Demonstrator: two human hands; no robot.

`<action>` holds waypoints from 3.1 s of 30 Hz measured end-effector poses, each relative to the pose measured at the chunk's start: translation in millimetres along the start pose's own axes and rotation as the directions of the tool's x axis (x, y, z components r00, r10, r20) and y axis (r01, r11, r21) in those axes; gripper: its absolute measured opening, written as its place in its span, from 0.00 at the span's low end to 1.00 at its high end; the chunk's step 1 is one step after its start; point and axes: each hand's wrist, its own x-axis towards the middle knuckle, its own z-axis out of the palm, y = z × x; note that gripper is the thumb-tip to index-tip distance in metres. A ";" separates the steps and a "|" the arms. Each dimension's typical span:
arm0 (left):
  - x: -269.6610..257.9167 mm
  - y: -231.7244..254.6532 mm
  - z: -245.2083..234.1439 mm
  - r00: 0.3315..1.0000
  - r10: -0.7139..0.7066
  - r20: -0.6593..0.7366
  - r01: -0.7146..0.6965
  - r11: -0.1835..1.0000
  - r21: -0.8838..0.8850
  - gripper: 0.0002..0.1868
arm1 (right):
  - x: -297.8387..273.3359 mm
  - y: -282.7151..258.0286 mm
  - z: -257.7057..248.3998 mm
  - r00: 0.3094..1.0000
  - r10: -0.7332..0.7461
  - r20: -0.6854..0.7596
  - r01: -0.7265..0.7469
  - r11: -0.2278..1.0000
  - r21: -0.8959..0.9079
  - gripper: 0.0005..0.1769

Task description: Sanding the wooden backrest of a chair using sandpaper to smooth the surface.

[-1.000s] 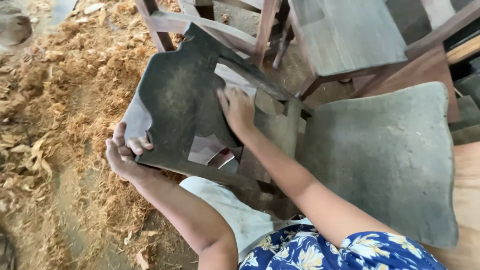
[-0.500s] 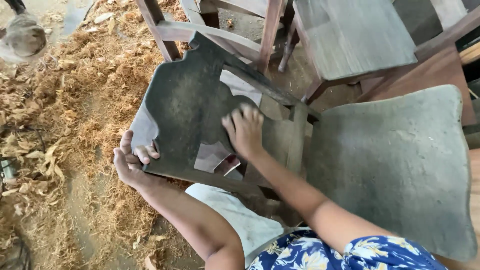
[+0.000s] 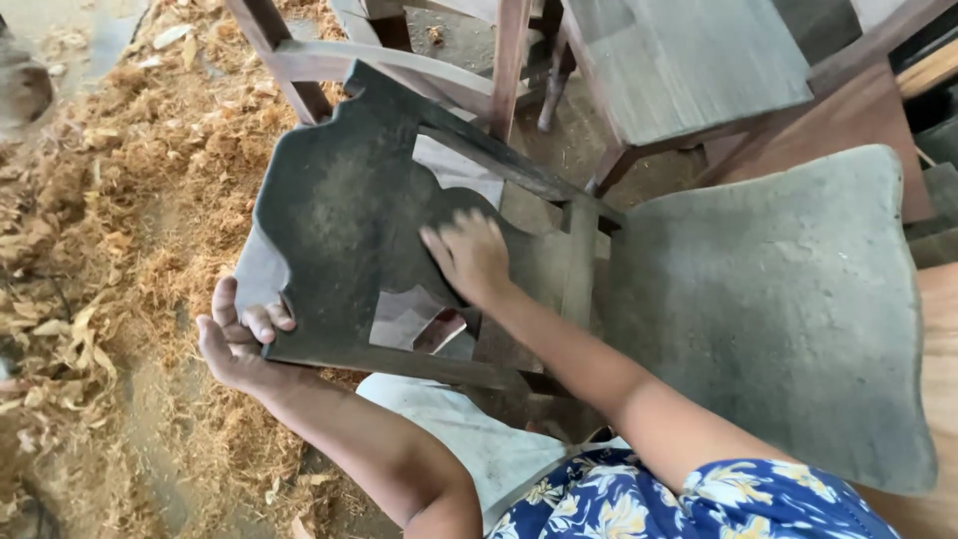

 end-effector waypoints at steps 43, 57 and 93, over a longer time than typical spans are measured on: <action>0.5 -7.0 7.3 0.967 0.050 -0.252 -0.064 0.997 -0.047 0.34 | 37.2 20.5 28.2 0.996 0.049 -0.074 -0.051 0.998 -0.037 0.25; -6.2 -10.8 12.8 0.957 0.094 -0.276 -0.111 0.993 -0.047 0.28 | 57.6 20.0 42.2 0.979 -0.073 -0.188 0.066 0.997 -0.043 0.25; -9.6 6.9 31.2 0.962 0.038 -0.269 -0.033 0.999 0.023 0.27 | -46.5 -15.7 -3.4 0.991 -0.036 0.128 0.048 0.995 -0.091 0.31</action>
